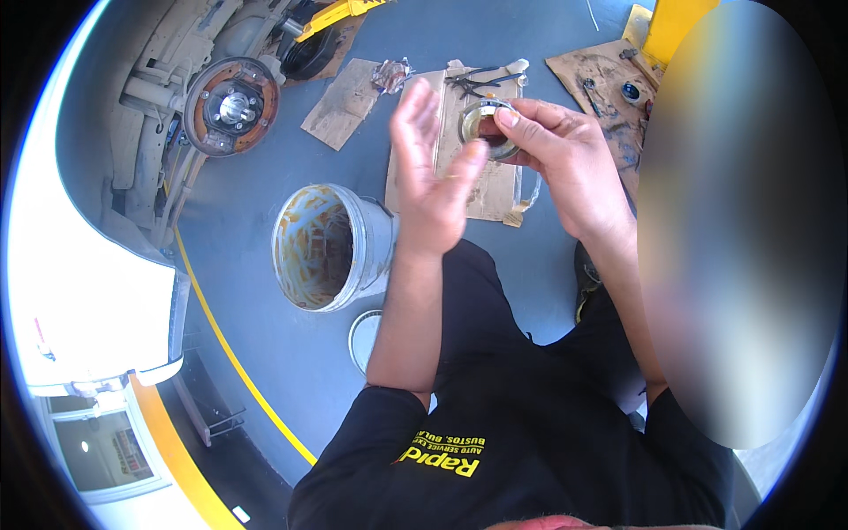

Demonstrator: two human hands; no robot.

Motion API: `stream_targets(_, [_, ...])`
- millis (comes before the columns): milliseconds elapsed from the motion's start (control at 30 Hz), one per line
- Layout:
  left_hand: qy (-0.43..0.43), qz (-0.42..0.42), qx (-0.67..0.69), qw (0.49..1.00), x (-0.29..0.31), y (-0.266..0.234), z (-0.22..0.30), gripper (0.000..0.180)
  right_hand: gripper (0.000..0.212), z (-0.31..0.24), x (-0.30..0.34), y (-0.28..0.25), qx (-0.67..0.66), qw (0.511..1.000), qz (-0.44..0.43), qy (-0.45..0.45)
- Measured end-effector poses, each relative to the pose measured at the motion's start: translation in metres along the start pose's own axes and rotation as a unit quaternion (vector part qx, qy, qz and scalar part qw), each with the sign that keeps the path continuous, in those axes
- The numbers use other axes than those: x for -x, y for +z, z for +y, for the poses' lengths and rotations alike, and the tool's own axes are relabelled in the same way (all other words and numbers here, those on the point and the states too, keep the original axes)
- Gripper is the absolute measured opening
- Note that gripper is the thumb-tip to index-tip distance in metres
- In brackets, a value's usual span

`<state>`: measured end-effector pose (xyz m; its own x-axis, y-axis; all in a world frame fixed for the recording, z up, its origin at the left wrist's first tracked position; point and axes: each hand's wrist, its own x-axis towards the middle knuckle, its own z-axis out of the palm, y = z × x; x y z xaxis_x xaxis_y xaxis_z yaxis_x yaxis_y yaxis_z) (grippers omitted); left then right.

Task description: The person scoops grease from a bucket and applies it to a wheel bearing by hand, rotating the bearing to spread the grease across the rollers and cage. The person repeatedly dips fingers into the bucket and rubs grease onto the bearing surfaces.

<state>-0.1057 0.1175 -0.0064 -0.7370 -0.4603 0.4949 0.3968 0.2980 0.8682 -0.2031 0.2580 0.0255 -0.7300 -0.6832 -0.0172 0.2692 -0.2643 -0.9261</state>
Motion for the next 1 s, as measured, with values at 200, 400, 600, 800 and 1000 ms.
stream_targets(200, [-0.096,0.031,0.162,0.982,0.003,0.022,-0.01,0.076,0.03,0.009,0.0,0.003,0.016,0.997,0.007,-0.077])
stream_targets(400, [-0.049,0.066,0.057,0.995,-0.001,0.021,-0.015,0.078,0.029,0.013,0.009,0.006,0.073,0.99,0.025,-0.119])
stream_targets(600, [0.191,0.128,-0.274,0.934,-0.016,0.004,-0.006,0.081,0.025,0.01,0.007,0.003,0.17,0.972,0.012,-0.159])
stream_targets(800, [0.292,0.145,-0.344,0.88,-0.022,-0.01,0.003,0.081,0.024,0.016,0.0,0.003,0.112,0.987,-0.006,-0.113])
stream_targets(1000, [0.084,0.154,-0.053,0.983,-0.009,-0.005,-0.016,0.083,0.026,0.02,-0.003,0.004,0.1,0.99,-0.008,-0.094])
